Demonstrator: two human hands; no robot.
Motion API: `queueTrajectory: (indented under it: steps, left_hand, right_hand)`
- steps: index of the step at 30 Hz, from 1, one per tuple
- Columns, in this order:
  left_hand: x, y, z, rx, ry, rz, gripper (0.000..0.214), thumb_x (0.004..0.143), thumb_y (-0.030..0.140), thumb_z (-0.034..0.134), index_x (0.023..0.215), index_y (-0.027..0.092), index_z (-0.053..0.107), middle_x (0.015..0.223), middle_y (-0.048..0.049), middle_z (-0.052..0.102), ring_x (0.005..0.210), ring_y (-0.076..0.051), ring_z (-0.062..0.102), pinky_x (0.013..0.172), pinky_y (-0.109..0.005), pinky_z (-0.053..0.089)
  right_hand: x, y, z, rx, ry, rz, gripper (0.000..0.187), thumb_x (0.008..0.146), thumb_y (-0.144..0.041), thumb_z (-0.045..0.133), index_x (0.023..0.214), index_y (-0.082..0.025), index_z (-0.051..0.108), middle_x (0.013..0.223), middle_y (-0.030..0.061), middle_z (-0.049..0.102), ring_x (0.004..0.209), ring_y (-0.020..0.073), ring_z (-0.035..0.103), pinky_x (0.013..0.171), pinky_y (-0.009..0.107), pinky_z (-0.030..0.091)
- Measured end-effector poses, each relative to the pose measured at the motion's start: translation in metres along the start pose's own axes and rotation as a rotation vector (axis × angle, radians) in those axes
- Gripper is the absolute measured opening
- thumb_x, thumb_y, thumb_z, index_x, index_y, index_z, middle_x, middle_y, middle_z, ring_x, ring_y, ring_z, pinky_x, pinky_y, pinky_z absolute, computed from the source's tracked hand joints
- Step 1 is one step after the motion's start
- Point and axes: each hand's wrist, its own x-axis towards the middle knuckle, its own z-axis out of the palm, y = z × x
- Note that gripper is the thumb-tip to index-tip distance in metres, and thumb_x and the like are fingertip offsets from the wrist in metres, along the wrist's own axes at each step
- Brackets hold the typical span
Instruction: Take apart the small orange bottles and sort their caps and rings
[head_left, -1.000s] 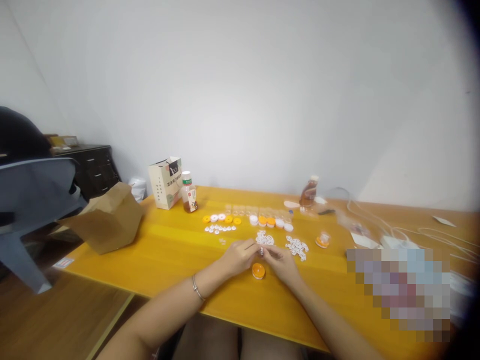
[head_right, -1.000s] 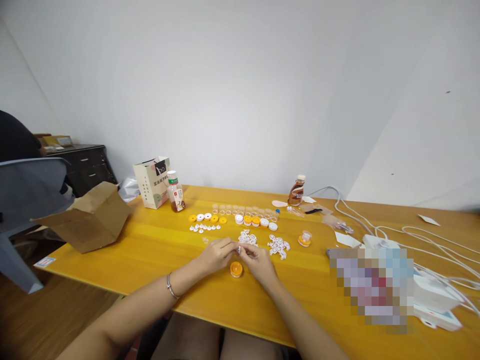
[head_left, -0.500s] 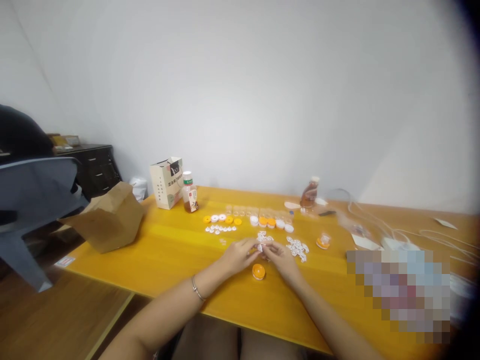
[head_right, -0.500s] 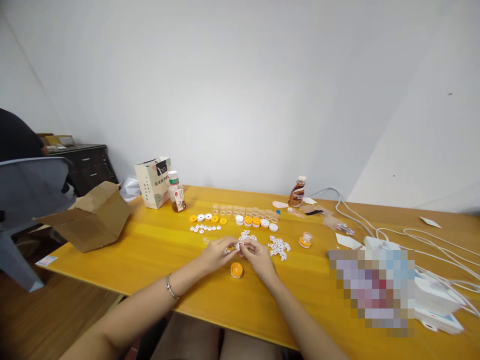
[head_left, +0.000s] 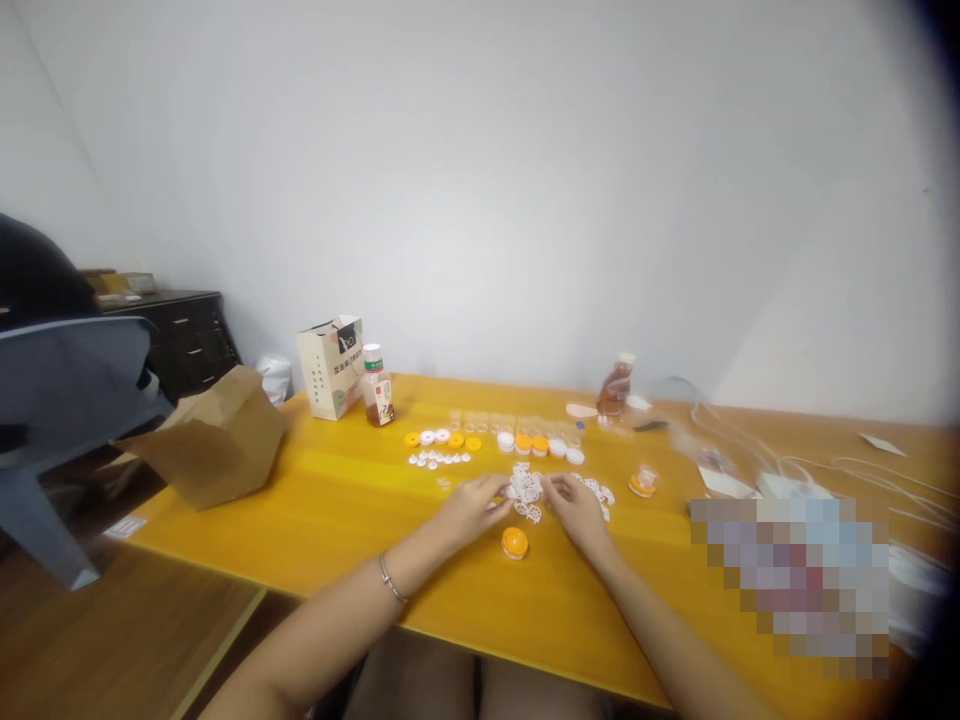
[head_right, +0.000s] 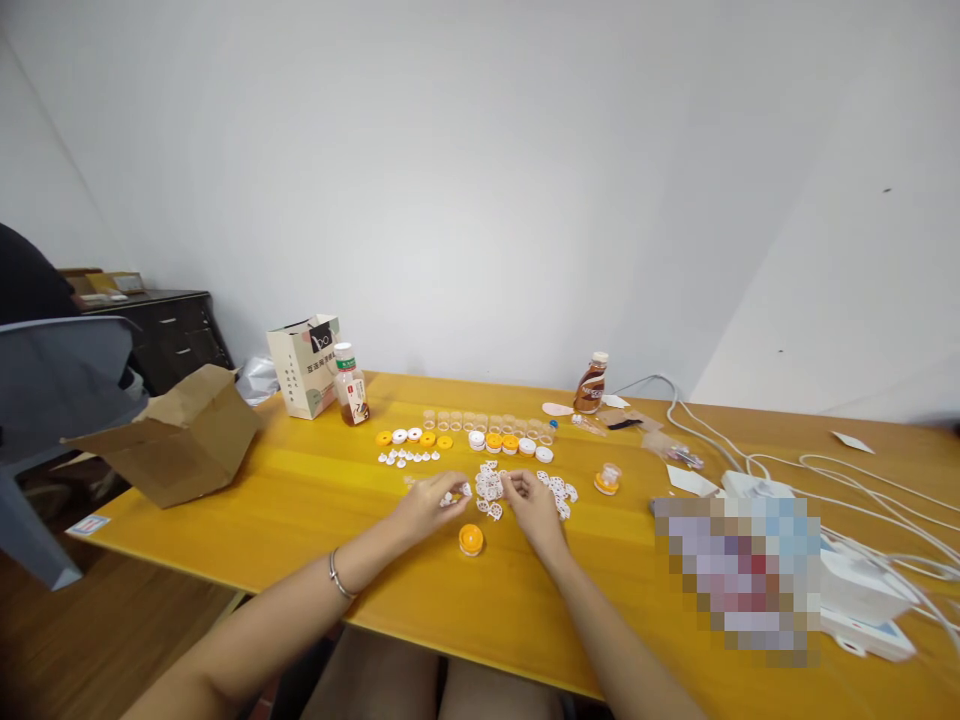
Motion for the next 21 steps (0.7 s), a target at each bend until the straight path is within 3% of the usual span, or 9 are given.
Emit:
queueTrajectory:
  steps: [6,15,21]
  left_hand:
    - [0.002,0.003,-0.004,-0.018,-0.015,0.017,0.018,0.084,0.024,0.046,0.099,0.018,0.052,0.086,-0.0039,0.061,0.079,-0.013,0.059,0.072,-0.022,0.047]
    - [0.002,0.002,-0.004,0.002,-0.041,0.031,0.021,0.084,0.023,0.045,0.103,0.018,0.052,0.088,-0.0045,0.061,0.080,-0.013,0.059,0.074,-0.023,0.047]
    - [0.001,0.003,-0.005,0.036,-0.080,0.066,0.030,0.086,0.020,0.039,0.115,0.018,0.049,0.088,-0.0058,0.060,0.078,-0.014,0.058,0.074,-0.024,0.048]
  right_hand:
    - [0.004,0.006,0.002,-0.226,-0.052,-0.047,0.023,0.071,-0.038,0.050,0.074,-0.018,0.060,0.060,0.0016,0.063,0.055,0.0169,0.058,0.053,0.027,0.043]
    - [0.005,0.016,0.003,-0.321,-0.086,-0.083,0.028,0.071,-0.037,0.046,0.081,-0.017,0.063,0.058,0.0011,0.062,0.052,0.0166,0.056,0.052,0.026,0.042]
    - [0.003,0.009,0.002,-0.311,-0.047,-0.077,0.031,0.073,-0.039,0.046,0.086,-0.016,0.063,0.054,-0.0003,0.059,0.050,0.0160,0.053,0.051,0.026,0.041]
